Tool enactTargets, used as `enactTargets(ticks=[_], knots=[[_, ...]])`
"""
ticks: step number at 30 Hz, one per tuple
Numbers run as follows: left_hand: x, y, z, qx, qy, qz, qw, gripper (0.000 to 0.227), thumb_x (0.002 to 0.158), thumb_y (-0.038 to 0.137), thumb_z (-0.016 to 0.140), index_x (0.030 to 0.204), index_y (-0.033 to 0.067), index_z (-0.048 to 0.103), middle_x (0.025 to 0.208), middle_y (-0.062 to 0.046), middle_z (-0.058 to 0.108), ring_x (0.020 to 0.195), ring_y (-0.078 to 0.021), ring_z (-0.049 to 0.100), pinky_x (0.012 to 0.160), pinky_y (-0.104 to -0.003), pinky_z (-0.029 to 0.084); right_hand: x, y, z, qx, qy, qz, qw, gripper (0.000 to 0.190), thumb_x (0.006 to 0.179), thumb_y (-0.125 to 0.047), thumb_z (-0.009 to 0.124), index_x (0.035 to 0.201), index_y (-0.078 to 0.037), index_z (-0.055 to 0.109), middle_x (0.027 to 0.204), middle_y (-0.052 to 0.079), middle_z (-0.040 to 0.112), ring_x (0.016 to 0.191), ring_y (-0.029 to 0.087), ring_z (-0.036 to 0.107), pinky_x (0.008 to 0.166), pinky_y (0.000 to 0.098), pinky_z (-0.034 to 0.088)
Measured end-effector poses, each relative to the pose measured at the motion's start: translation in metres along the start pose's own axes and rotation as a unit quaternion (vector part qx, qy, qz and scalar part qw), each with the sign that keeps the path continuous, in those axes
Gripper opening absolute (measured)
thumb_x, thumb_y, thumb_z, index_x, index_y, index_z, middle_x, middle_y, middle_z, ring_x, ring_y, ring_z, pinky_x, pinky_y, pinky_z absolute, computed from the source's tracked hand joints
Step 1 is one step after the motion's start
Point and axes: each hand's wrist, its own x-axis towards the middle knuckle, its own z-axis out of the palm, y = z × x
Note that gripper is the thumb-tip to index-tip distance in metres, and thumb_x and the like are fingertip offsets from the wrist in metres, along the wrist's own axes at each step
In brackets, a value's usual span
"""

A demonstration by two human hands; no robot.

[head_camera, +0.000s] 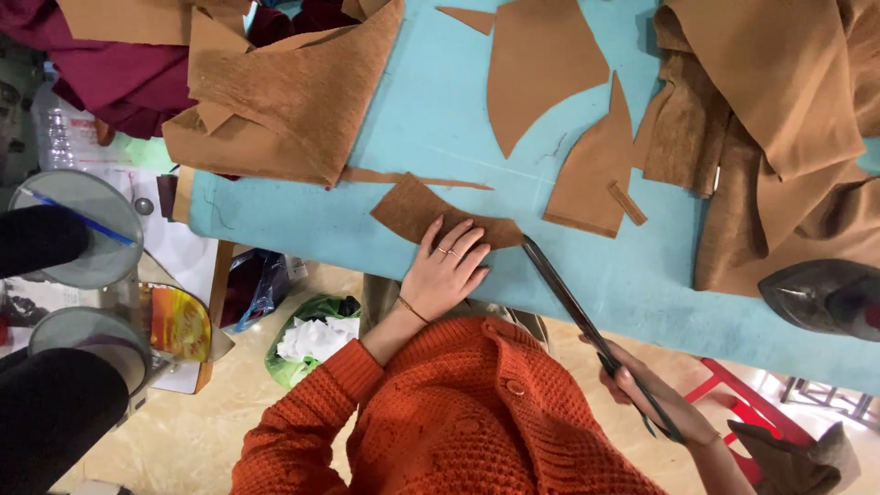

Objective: The person cuts brown fabric pieces using shears, following white chalk lines on a light blue work surface. They also use an iron to press the fabric and handle a white paper pattern piece.

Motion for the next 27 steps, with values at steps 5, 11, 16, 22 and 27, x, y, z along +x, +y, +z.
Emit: enactTargets(ticks=[5,11,16,22,27], knots=[[0.001,0.000,-0.001,-0.002,0.002,-0.002,1.000,0.026,0.097,0.030,0.074,0.116,0.0134,0.070,0.133,-0.007,0.062,0.130,-0.0248,0.058,0.116,-0.055,0.041,0.023,0.002,0.019,-0.048,0.018,0.014,0.999,0.062,0.101,-0.040,0.041,0.159,-0.018,0.041,0.070,-0.001,0.034,0.061,0.012,0.030,0.059,0.0278,0.031],[0.001,0.000,-0.002,-0.003,0.007,0.000,1.000,0.026,0.096,0.030,0.075,0.115,0.0133,0.071,0.133,-0.007,0.063,0.129,-0.0245,0.059,0.116,-0.054,0.042,0.029,-0.001,0.041,-0.104,0.060,-0.021,0.993,0.057,0.103,-0.039,0.038,0.155,-0.016,0.043,0.077,0.000,0.038,0.062,0.011,0.033,0.062,0.0273,0.036],[0.000,-0.001,-0.001,-0.003,0.008,0.002,1.000,0.026,0.096,0.030,0.075,0.115,0.0134,0.071,0.133,-0.007,0.063,0.129,-0.0247,0.059,0.115,-0.054,0.042,0.035,0.009,0.043,-0.138,0.090,0.010,0.986,0.067,0.099,-0.049,0.038,0.157,-0.016,0.042,0.083,0.001,0.048,0.070,0.012,0.042,0.076,0.0279,0.043],[0.000,-0.001,-0.001,-0.008,0.010,0.000,1.000,0.025,0.097,0.029,0.074,0.115,0.0132,0.071,0.133,-0.007,0.063,0.129,-0.0246,0.059,0.115,-0.054,0.042,0.040,0.013,0.038,-0.147,0.100,0.021,0.984,0.052,0.099,-0.049,0.040,0.135,-0.015,0.055,0.088,-0.004,0.050,0.051,0.007,0.033,0.054,0.0251,0.037],[-0.002,-0.002,-0.001,-0.005,0.011,0.002,1.000,0.025,0.099,0.031,0.071,0.116,0.0131,0.071,0.134,-0.007,0.063,0.130,-0.0249,0.059,0.115,-0.054,0.042,0.036,0.013,0.034,-0.119,0.093,0.011,0.988,0.036,0.104,-0.041,0.045,0.118,-0.013,0.061,0.059,-0.006,0.031,0.048,0.006,0.029,0.045,0.0244,0.028]])
